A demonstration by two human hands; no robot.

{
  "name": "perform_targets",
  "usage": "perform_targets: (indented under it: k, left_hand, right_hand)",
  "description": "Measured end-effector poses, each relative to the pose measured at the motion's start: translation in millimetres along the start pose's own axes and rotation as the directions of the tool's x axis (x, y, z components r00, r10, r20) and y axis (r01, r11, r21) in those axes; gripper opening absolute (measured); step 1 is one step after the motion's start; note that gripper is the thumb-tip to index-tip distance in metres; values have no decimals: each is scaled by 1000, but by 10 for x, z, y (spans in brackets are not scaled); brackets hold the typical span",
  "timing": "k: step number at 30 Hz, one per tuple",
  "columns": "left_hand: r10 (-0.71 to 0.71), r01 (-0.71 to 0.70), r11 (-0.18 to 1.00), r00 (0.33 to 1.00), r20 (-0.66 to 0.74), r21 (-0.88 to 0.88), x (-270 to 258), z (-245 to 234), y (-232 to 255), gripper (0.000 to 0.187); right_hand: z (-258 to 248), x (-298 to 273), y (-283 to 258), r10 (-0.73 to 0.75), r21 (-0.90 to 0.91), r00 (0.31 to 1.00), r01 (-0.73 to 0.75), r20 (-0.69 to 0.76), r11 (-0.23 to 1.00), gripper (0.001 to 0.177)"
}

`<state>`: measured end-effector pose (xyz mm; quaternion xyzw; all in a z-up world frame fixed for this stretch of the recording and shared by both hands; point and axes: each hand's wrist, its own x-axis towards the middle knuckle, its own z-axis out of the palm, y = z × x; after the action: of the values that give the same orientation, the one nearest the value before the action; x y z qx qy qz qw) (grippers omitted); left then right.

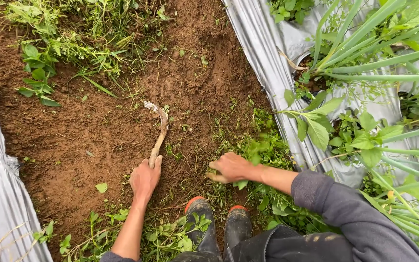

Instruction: The person uses a curved hand hoe to loosen soil and uproot weeds in a garden bed between rows of crops. They pull the weeds from the ground by hand and toss them aside, repeating the process along the length of the bed.

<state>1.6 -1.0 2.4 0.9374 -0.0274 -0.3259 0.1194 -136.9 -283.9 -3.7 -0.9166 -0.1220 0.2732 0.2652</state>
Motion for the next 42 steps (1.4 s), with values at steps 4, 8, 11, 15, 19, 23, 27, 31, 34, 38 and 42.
perform_targets:
  k: [4,8,11,15,19,23,27,31,34,38,42]
  left_hand:
    - [-8,8,1000,1000,-11,-3,61,37,0,62]
    - [-10,10,1000,1000,-10,8,16,17,12,64]
    - [-14,14,1000,1000,-10,-12,24,-29,35,62]
    - [0,0,1000,1000,1,-27,69,33,1,64]
    - [-5,5,999,1000,7,-46,55,19,-33,63]
    - [-17,17,999,1000,10,-43,22,-6,14,62]
    - [-18,18,999,1000,4,-28,62,-31,16,62]
    - [-23,23,999,1000,4,-33,52,22,-18,61]
    - [-23,23,1000,1000,20,-10,58,6,-1,64]
    - [-32,33,998,999,21,-44,19,-7,-1,62]
    - [-25,26,999,1000,15,-38,30,-9,-30,63]
  right_hand:
    - [-118,276,365,258,-273,899,-363,-353,891,33]
    - [-1109,53,211,375,-251,784,-542,-495,802,89]
    - [-987,169,585,368,-418,786,-588,-497,692,55]
    - [-865,174,856,230,-489,806,-528,-545,694,15]
    - [-475,150,1000,233,-311,940,-305,-248,900,26]
    - [-566,-167,435,233,-353,969,-247,-83,903,29]
    - [-1052,-266,200,447,-145,853,-495,-271,857,25]
    - [-1001,-185,462,331,-467,840,-521,-431,714,29]
    - [-759,-42,894,236,-497,877,-438,-417,749,21]
    - [-548,-18,1156,143,-458,899,-342,-415,820,28]
    - [-694,-53,889,284,-121,903,-337,-324,934,13]
